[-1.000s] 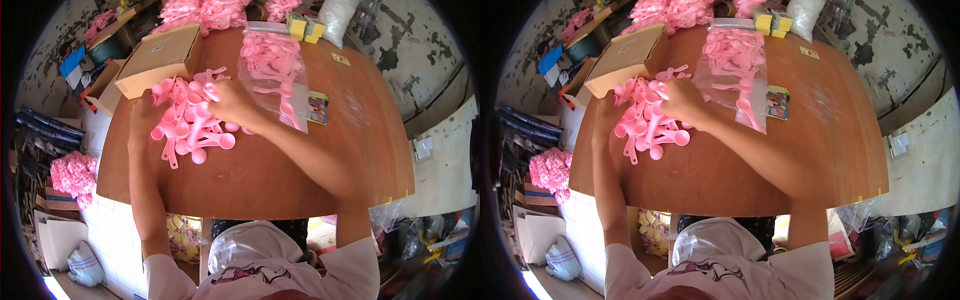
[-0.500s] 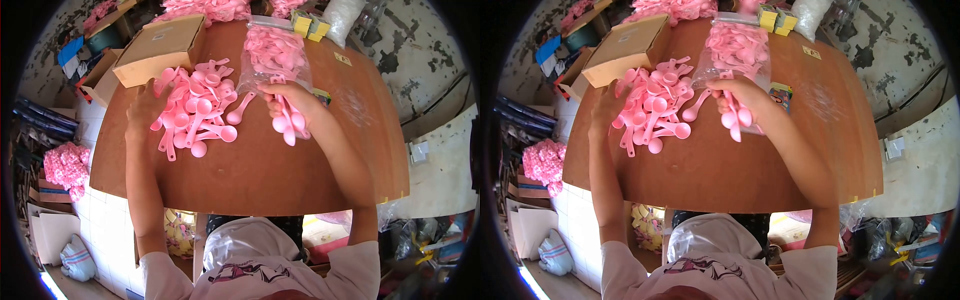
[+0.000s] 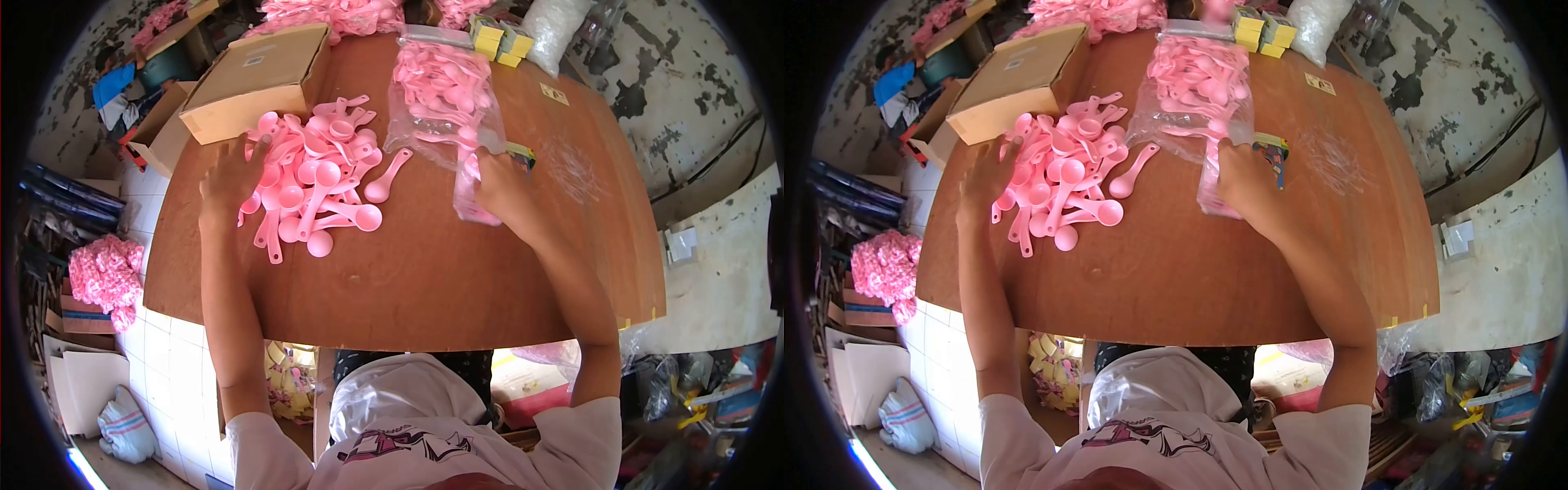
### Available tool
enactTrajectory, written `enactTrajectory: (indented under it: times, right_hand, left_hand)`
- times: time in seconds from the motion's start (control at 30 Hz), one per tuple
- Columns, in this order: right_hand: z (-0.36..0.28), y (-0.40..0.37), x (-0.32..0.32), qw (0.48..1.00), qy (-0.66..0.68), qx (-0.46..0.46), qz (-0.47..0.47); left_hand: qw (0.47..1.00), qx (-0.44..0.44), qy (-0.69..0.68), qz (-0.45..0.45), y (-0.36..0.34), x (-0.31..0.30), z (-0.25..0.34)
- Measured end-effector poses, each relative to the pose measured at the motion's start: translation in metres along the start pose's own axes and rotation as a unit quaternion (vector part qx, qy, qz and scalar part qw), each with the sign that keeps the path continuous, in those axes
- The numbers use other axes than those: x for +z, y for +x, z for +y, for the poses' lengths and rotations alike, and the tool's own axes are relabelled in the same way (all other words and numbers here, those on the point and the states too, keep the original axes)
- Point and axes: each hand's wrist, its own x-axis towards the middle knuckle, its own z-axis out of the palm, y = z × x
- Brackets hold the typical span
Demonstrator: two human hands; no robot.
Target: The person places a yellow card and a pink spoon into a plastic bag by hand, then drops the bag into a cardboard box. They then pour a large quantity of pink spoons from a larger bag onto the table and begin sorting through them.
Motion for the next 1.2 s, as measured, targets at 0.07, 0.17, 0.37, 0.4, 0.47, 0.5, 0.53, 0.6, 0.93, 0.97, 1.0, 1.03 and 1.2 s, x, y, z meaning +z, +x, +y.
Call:
enactTrajectory:
  times: [0.07, 0.17, 0.37, 0.4, 0.47, 0.5, 0.53, 0.6, 0.93, 0.97, 1.0, 1.03, 1.2]
  right_hand:
    - [0.001, 0.001, -0.004, 1.0, 0.008, 0.0, -0.003]
    - [-0.001, -0.009, -0.019, 0.992, 0.115, -0.053, 0.017]
    - [-0.012, -0.031, -0.058, 0.888, 0.454, 0.037, -0.062]
    - [-0.01, -0.031, -0.058, 0.82, 0.553, 0.119, -0.086]
    - [0.008, -0.028, -0.037, 0.661, 0.717, 0.192, -0.112]
    - [0.014, -0.029, -0.03, 0.662, 0.716, 0.192, -0.107]
    - [0.016, -0.03, -0.027, 0.621, 0.751, 0.196, -0.111]
    - [0.011, -0.033, -0.025, 0.562, 0.792, 0.224, -0.084]
    - [0.015, -0.021, -0.02, 0.51, 0.842, 0.16, -0.079]
    - [0.013, -0.02, -0.021, 0.509, 0.842, 0.158, -0.082]
    - [0.01, -0.018, -0.024, 0.486, 0.86, 0.125, -0.093]
    - [0.007, -0.016, -0.026, 0.462, 0.876, 0.093, -0.104]
    - [-0.034, 0.009, -0.039, 0.474, 0.871, 0.088, -0.098]
  left_hand:
    - [0.988, 0.051, 0.04, 0.143, 0.006, 0.021, -0.002]
    - [0.901, 0.212, -0.073, 0.372, -0.019, 0.0, 0.032]
    - [0.751, 0.597, -0.233, 0.159, -0.076, 0.014, 0.137]
    - [0.769, 0.587, -0.225, 0.11, -0.081, 0.021, 0.154]
    - [0.808, 0.563, -0.155, 0.081, -0.074, 0.042, 0.183]
    - [0.84, 0.534, -0.08, 0.052, -0.067, 0.052, 0.194]
    - [0.837, 0.539, -0.081, 0.055, -0.059, 0.061, 0.204]
    - [0.874, 0.484, -0.016, -0.022, -0.05, 0.07, 0.222]
    - [0.789, 0.586, 0.017, 0.185, -0.078, 0.07, 0.199]
    - [0.79, 0.584, 0.02, 0.185, -0.083, 0.065, 0.189]
    - [0.789, 0.589, -0.012, 0.172, -0.088, 0.055, 0.179]
    - [0.787, 0.595, -0.044, 0.16, -0.093, 0.045, 0.17]
    - [0.829, 0.465, -0.282, 0.131, -0.08, 0.006, 0.119]
